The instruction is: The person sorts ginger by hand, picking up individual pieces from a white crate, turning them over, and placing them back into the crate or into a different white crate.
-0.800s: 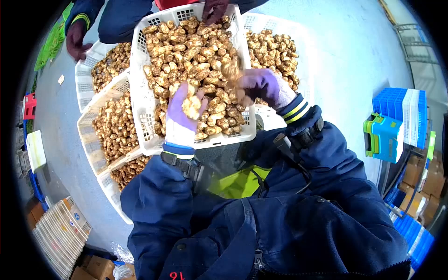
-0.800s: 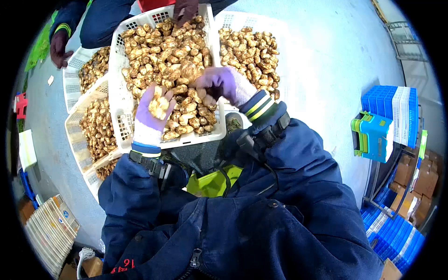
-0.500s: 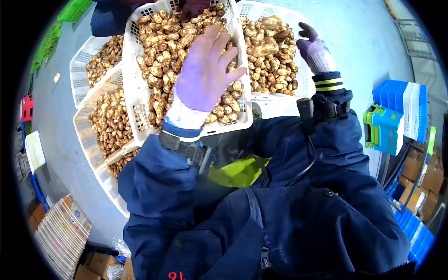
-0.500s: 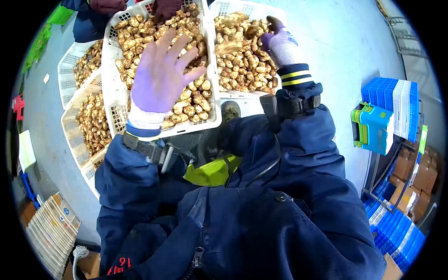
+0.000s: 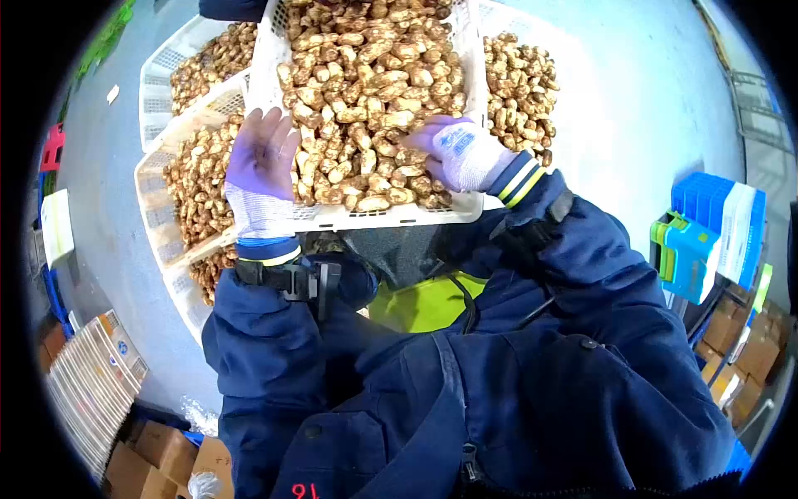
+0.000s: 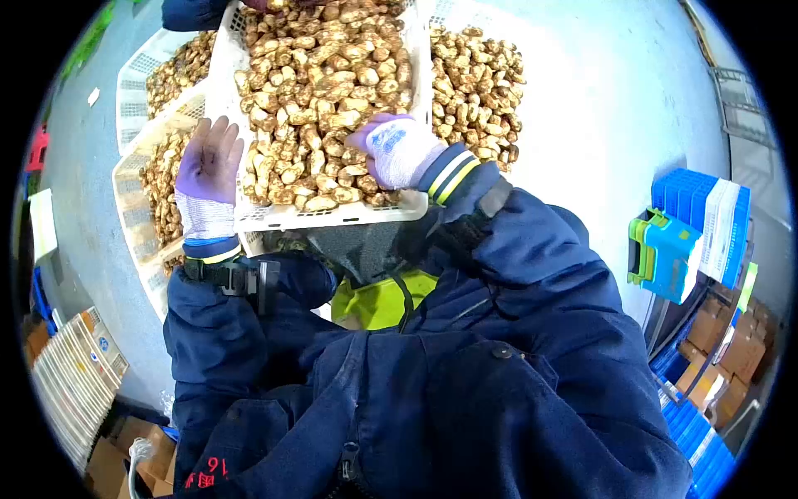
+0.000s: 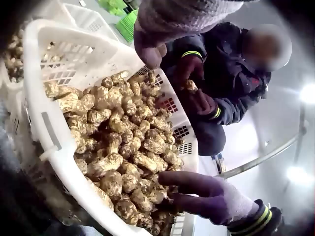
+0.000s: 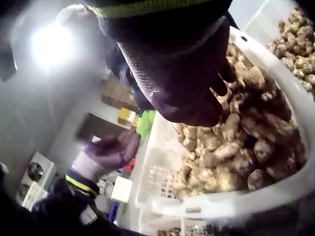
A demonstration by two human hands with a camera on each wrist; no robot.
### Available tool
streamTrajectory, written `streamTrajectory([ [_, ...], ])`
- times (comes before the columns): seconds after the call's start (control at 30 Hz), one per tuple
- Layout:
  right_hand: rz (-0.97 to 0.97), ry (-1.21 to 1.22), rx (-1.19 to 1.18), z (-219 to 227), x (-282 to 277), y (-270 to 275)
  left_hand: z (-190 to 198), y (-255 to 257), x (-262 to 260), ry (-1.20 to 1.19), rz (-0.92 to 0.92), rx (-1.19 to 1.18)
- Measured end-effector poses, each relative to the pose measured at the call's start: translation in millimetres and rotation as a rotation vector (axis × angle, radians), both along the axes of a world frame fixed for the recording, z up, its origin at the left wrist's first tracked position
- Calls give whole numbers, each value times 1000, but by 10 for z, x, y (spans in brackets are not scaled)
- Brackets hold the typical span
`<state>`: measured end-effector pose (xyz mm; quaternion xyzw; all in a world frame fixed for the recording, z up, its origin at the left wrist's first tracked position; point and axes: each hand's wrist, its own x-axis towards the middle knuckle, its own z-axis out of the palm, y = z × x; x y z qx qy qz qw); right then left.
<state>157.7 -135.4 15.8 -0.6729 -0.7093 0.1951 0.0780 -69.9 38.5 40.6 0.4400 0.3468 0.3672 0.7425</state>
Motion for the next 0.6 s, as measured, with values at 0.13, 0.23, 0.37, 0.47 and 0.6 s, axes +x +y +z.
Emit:
streamTrajectory([
  [0.13,12,-189,64,-251,-239,112,-159,66,-142,-52,-9,-182],
  [0.23,-63,-171,-71,-210,-248,207,-114,87,-245,-63,9,-331],
  [0.37,-187,76,-87,-173,-92,358,-123,35,-324,-3,-22,-317],
  [0.47,-565,551,-190,13,-60,476,-275,-173,-262,5,-301,-368],
  [0.6,-503,909,-305,353,-434,595,-178,-485,-25,-93,-320,-600],
])
